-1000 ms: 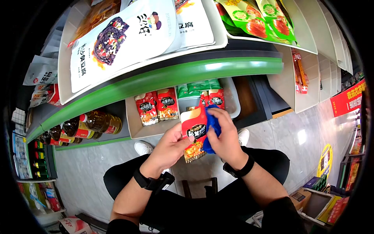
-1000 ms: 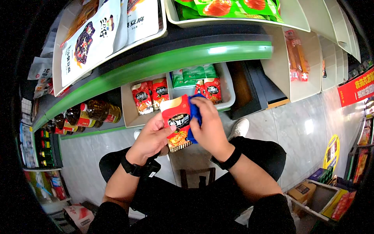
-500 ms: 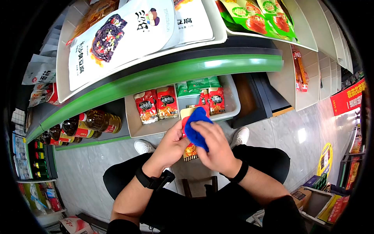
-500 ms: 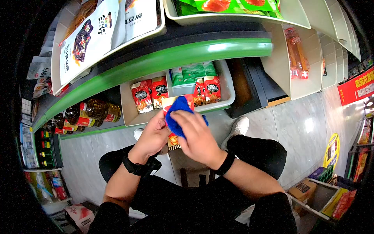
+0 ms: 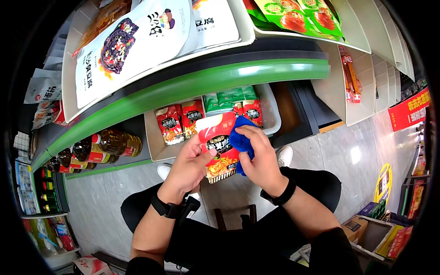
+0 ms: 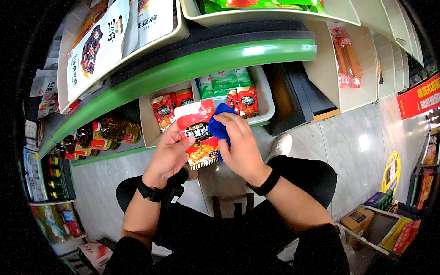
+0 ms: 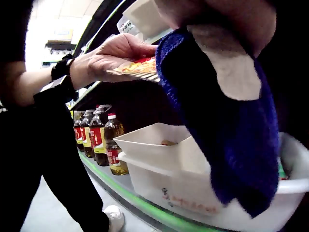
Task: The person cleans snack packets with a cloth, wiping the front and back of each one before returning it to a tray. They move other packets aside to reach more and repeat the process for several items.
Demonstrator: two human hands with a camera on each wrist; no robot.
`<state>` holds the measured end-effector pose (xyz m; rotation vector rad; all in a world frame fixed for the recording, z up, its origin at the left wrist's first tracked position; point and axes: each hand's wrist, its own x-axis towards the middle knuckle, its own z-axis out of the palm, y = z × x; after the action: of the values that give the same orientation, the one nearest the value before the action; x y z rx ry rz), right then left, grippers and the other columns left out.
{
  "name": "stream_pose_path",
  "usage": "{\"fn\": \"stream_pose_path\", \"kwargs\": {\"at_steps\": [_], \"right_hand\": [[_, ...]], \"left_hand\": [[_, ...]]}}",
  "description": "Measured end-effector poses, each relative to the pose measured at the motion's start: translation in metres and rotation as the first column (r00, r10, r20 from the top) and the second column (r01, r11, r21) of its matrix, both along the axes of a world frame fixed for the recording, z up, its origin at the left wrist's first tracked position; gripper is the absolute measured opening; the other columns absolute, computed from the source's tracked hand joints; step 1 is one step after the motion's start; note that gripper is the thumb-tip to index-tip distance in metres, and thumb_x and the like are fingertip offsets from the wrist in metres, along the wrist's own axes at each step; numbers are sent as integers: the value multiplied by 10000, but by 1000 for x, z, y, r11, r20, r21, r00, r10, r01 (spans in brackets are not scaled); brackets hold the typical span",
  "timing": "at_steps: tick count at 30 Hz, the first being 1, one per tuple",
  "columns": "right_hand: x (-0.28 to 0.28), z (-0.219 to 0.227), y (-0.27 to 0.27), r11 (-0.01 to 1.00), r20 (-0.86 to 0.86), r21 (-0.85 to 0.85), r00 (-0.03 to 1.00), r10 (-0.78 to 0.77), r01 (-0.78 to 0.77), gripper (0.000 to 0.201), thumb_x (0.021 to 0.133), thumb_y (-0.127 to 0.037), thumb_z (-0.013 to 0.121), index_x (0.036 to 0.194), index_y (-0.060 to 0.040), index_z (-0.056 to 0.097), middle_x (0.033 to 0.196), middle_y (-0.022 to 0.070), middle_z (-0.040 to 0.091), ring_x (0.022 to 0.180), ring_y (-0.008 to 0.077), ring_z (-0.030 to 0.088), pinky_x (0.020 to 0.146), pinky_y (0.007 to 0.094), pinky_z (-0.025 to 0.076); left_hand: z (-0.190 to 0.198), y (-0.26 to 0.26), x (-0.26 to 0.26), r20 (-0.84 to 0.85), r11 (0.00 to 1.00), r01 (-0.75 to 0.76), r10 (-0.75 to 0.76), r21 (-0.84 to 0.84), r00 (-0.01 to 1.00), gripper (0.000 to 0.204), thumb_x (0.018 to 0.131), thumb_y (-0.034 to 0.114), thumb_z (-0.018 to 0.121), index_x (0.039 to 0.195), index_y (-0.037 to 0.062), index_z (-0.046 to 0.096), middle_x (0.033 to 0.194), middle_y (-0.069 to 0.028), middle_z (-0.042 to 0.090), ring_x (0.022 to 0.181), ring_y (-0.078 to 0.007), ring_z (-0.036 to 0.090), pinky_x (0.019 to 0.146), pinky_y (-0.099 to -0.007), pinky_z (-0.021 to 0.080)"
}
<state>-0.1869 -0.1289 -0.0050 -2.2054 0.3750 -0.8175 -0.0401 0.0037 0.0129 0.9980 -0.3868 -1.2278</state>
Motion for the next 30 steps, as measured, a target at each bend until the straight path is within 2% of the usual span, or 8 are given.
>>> {"fn": "stream_pose_path", "kwargs": {"at_steps": [2,9,12,17,20,21,25,30], "right_hand": [[-1,1,6,999,25,-31,1000,13,-12,537,738,53,632,1267,-13,566,1252,197,579,1130,398,562,1020,458,452],[-2,4,21,988,17,-89,992,128,-126,488,739,19,667,1223,-23,612,1271,152,560,1096,386,561,995,454,463],[-1,2,24,976,11,-142,986,166,-162,475,742,14,664,1213,-25,615,1281,151,562,1107,397,559,991,457,464],[1,8,14,989,24,-109,994,105,-102,512,745,6,660,1251,-16,583,1291,159,561,1151,384,552,1010,468,451],[1,5,21,981,14,-110,986,165,-162,500,762,-5,653,1255,-9,572,1318,167,554,1181,363,548,1037,484,419],[1,3,22,978,12,-113,984,178,-176,492,772,-4,646,1258,-10,572,1322,166,553,1186,360,547,1039,483,417],[2,2,24,969,-4,-128,978,211,-209,406,796,-6,638,1200,-16,611,1304,146,567,1181,349,548,1034,468,430],[0,-4,28,938,-55,-163,952,300,-305,359,768,-13,658,1126,-32,644,1242,103,602,1124,324,564,999,415,463]], "left_hand": [[2,0,2,-38,1000,2,-2,-5,999,435,1003,-48,506,1426,32,442,1341,-93,601,1206,-172,596,1022,-354,499],[4,1,-4,-134,999,-41,44,30,990,356,1096,234,433,1394,42,471,1330,-70,581,1198,-144,571,1010,-333,493],[-6,-2,-7,-59,995,-85,88,49,994,358,1097,247,432,1390,45,476,1324,-63,582,1195,-121,560,1004,-300,475],[-13,-5,-14,42,999,21,-22,37,999,420,1104,309,401,1400,19,466,1298,-58,582,1198,-113,549,1022,-284,454],[-26,0,-19,-30,998,1,1,65,1000,416,1097,322,405,1377,23,476,1329,-100,578,1231,-178,568,1064,-365,470],[-23,0,-17,-150,999,27,-22,32,988,438,1095,362,391,1373,34,473,1315,-119,580,1219,-202,584,1037,-384,497],[-11,-2,-13,-311,995,-10,41,101,949,451,1101,390,342,1358,46,480,1262,-111,601,1125,-193,631,938,-345,552],[-13,-1,-4,-330,989,-3,53,148,943,522,1084,449,354,1386,38,463,1264,-149,627,1136,-255,653,959,-400,562]]}}
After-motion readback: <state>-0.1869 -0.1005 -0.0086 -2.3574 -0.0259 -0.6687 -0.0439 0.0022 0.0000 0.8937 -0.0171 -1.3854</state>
